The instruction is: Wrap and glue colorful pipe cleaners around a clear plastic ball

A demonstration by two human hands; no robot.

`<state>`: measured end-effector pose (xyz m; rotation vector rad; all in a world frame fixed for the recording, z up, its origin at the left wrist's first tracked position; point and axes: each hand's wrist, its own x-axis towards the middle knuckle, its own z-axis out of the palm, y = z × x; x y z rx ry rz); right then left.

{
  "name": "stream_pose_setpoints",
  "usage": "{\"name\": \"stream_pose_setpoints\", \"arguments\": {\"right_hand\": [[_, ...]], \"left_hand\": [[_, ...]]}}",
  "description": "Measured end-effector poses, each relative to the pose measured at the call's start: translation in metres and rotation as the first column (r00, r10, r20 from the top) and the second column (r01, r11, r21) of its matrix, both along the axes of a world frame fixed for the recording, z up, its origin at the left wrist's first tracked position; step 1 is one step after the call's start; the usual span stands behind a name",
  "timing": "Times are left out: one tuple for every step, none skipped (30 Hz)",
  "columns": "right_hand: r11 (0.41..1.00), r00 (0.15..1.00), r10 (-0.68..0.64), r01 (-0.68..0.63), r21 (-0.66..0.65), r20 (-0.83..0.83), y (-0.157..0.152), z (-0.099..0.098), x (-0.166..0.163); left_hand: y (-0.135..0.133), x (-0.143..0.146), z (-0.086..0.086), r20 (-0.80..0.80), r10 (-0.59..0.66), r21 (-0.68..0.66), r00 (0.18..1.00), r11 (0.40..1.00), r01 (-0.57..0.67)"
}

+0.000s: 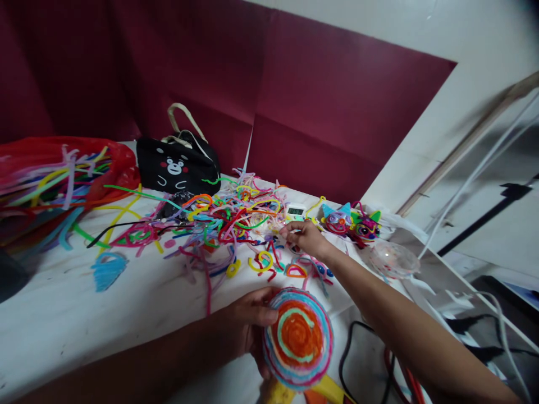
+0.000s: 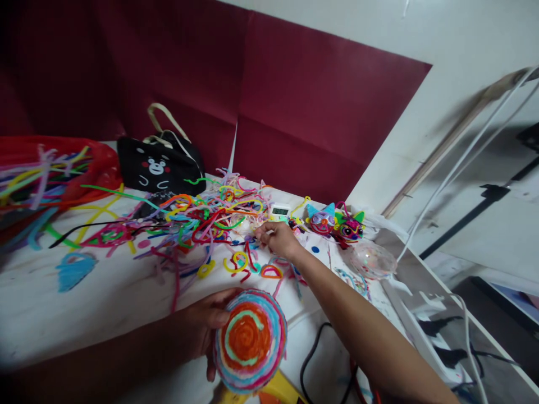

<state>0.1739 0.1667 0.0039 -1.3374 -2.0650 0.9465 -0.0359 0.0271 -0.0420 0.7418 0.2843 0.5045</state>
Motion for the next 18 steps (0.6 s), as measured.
{"name": "stream_pose_setpoints", "arguments": {"right_hand": [[0.997, 0.999, -0.018, 0.016, 0.071, 0.031, 0.006, 0.003, -0.004], [0.989, 0.998, -0.036, 0.027, 0.148, 0.059, 0.012, 0.006, -0.009], [0.974, 0.995, -0.054, 0.034, 0.222, 0.084, 0.020, 0.010, -0.014], [0.956, 0.992, -0.071, 0.037, 0.291, 0.106, 0.027, 0.015, -0.019], [0.936, 0.989, -0.086, 0.038, 0.350, 0.124, 0.035, 0.019, -0.024], [0.920, 0.985, -0.092, 0.028, 0.391, 0.147, 0.043, 0.022, -0.029], [0.906, 0.981, -0.099, 0.019, 0.422, 0.169, 0.051, 0.025, -0.033], [0.898, 0.976, -0.105, 0.010, 0.439, 0.193, 0.059, 0.027, -0.037], [0.896, 0.970, -0.109, 0.000, 0.444, 0.219, 0.067, 0.027, -0.041], [0.898, 0.963, -0.113, -0.007, 0.439, 0.246, 0.074, 0.027, -0.044], [0.905, 0.955, -0.116, -0.012, 0.424, 0.272, 0.080, 0.026, -0.045], [0.915, 0.948, -0.116, -0.014, 0.404, 0.297, 0.084, 0.024, -0.047], [0.925, 0.941, -0.116, -0.014, 0.380, 0.318, 0.088, 0.022, -0.047], [0.935, 0.937, -0.115, -0.011, 0.356, 0.331, 0.090, 0.021, -0.046], [0.943, 0.935, -0.114, -0.004, 0.334, 0.335, 0.091, 0.021, -0.045], [0.949, 0.937, -0.115, 0.006, 0.314, 0.330, 0.091, 0.021, -0.042], [0.954, 0.942, -0.120, 0.022, 0.298, 0.314, 0.090, 0.023, -0.039], [0.958, 0.948, -0.130, 0.044, 0.284, 0.289, 0.089, 0.025, -0.035]], "left_hand": [[0.000, 0.000, 0.000, -0.005, 0.004, -0.005, 1.000, 1.000, -0.004], [0.001, -0.001, 0.000, -0.009, 0.009, -0.013, 1.000, 1.000, -0.010], [0.001, -0.001, 0.000, -0.010, 0.013, -0.021, 1.000, 1.000, -0.014], [0.001, -0.001, 0.000, -0.006, 0.015, -0.027, 1.000, 1.000, -0.016], [0.002, -0.001, 0.000, 0.001, 0.017, -0.029, 1.000, 0.999, -0.017], [0.002, -0.001, 0.000, 0.009, 0.016, -0.028, 1.000, 0.999, -0.016], [0.003, -0.002, 0.000, 0.017, 0.014, -0.026, 1.000, 1.000, -0.014], [0.003, -0.002, 0.000, 0.022, 0.011, -0.024, 1.000, 1.000, -0.011], [0.003, -0.002, 0.001, 0.024, 0.009, -0.024, 1.000, 1.000, -0.008], [0.004, -0.002, 0.001, 0.022, 0.010, -0.025, 1.000, 1.000, -0.009], [0.004, -0.002, 0.001, 0.017, 0.011, -0.025, 1.000, 1.000, -0.010], [0.004, -0.003, 0.002, 0.013, 0.012, -0.022, 1.000, 1.000, -0.012], [0.004, -0.003, 0.002, 0.011, 0.016, -0.019, 1.000, 1.000, -0.015], [0.004, -0.003, 0.003, 0.009, 0.018, -0.017, 1.000, 1.000, -0.018], [0.004, -0.003, 0.004, 0.009, 0.018, -0.016, 1.000, 1.000, -0.018], [0.004, -0.004, 0.004, 0.010, 0.017, -0.015, 1.000, 1.000, -0.017], [0.004, -0.003, 0.005, 0.011, 0.014, -0.015, 1.000, 1.000, -0.014], [0.003, -0.003, 0.005, 0.011, 0.012, -0.015, 1.000, 1.000, -0.012]]}}
